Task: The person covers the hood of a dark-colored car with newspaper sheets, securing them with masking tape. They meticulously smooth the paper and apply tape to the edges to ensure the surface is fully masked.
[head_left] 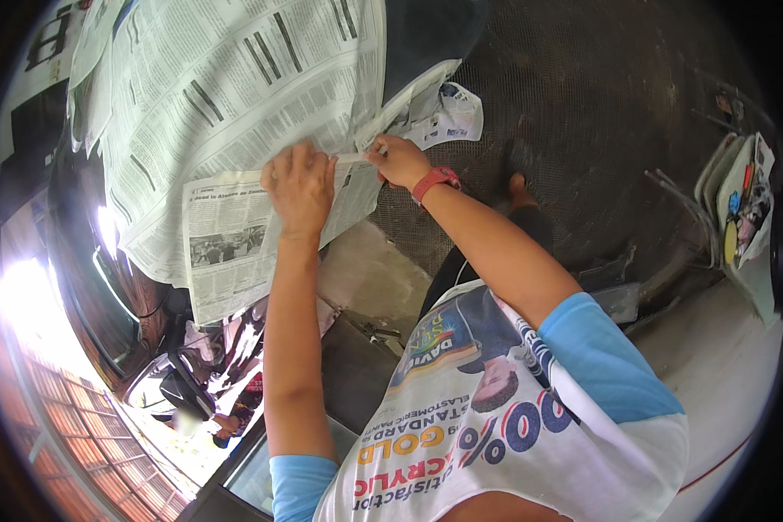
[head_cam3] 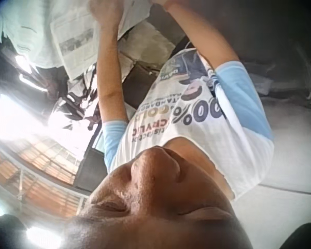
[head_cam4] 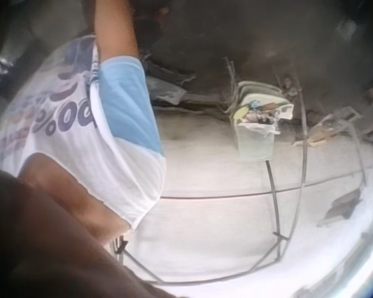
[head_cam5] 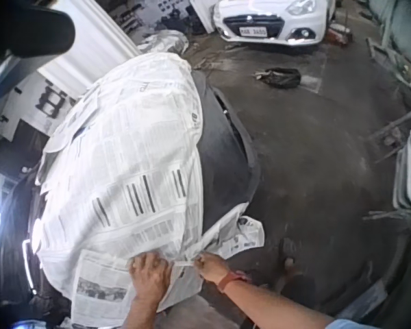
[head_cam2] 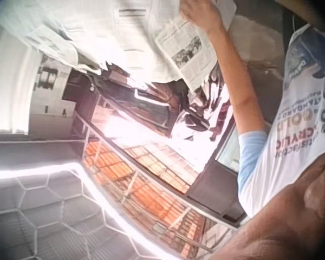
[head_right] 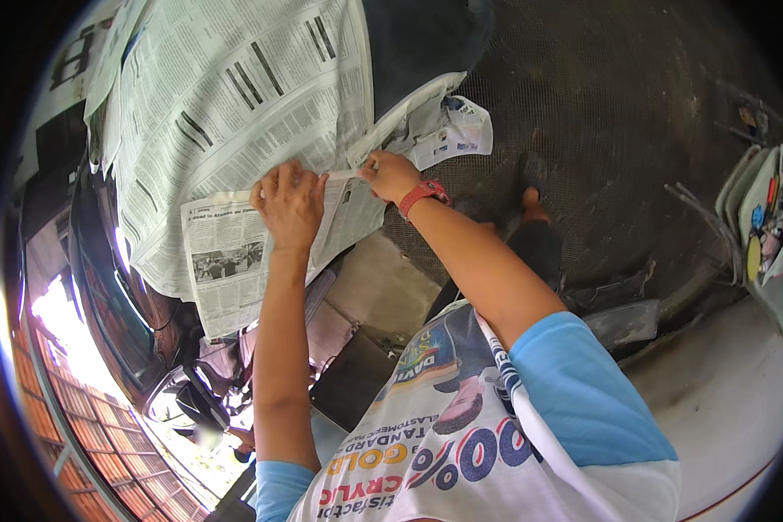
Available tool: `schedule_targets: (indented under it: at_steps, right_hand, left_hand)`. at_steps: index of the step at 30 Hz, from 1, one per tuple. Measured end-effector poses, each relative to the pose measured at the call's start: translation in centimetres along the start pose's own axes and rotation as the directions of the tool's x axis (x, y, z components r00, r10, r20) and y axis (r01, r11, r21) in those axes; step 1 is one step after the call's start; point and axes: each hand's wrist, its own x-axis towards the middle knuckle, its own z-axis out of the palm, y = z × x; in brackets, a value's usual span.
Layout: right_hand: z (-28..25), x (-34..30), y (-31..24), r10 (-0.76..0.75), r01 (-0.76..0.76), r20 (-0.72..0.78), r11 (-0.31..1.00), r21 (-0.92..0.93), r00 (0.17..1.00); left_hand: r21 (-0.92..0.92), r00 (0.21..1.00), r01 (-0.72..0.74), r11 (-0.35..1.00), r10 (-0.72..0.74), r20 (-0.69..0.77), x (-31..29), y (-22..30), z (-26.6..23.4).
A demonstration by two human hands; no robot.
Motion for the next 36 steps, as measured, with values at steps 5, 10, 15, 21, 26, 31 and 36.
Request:
schedule_targets:
  at_steps: [5, 10, 15, 21, 26, 31, 36]
  right_hand:
    - [1.5, 0.8, 0.2, -0.043, 0.047, -0.101, 0.998, 0.035, 0.994]
    - [2.5, 1.3, 1.4, -0.113, 0.125, -0.177, 0.99, 0.061, 0.978]
    - [3.1, -0.3, 1.2, -0.088, 0.115, -0.176, 0.981, 0.154, 0.98]
    - [6.8, 0.7, 1.7, 0.313, -0.045, -0.178, 0.592, 0.805, 0.933]
    - [9.4, 1.0, 10.5, 0.43, -0.008, -0.363, 0.654, 0.756, 0.827]
    - [5.5, -5.8, 16.3, 0.368, -0.085, -0.324, 0.764, 0.64, 0.872]
    - [0.6, -9.0, 19.4, 0.377, -0.15, -0.319, 0.817, 0.556, 0.869]
  left_hand:
    - [-0.005, 0.996, -0.028, 1.0, 0.027, -0.084, 0.2, -0.6, 0.1]
    - [-0.361, 0.947, -0.245, 0.9, 0.302, 0.108, -2.4, 1.7, 2.8]
    - [-0.126, 0.888, -0.309, 0.943, 0.333, 0.316, -4.7, 1.5, 7.7]
    - [0.039, 0.857, -0.312, 0.949, 0.263, 0.443, -4.7, 2.3, 6.9]
    - [0.143, 0.829, -0.441, 0.886, 0.341, 0.443, -4.5, 1.8, 6.7]
    - [0.113, 0.812, -0.44, 0.891, 0.341, 0.473, -4.4, 1.9, 7.1]
    - [0.108, 0.768, -0.52, 0.847, 0.409, 0.493, -4.8, 1.4, 7.2]
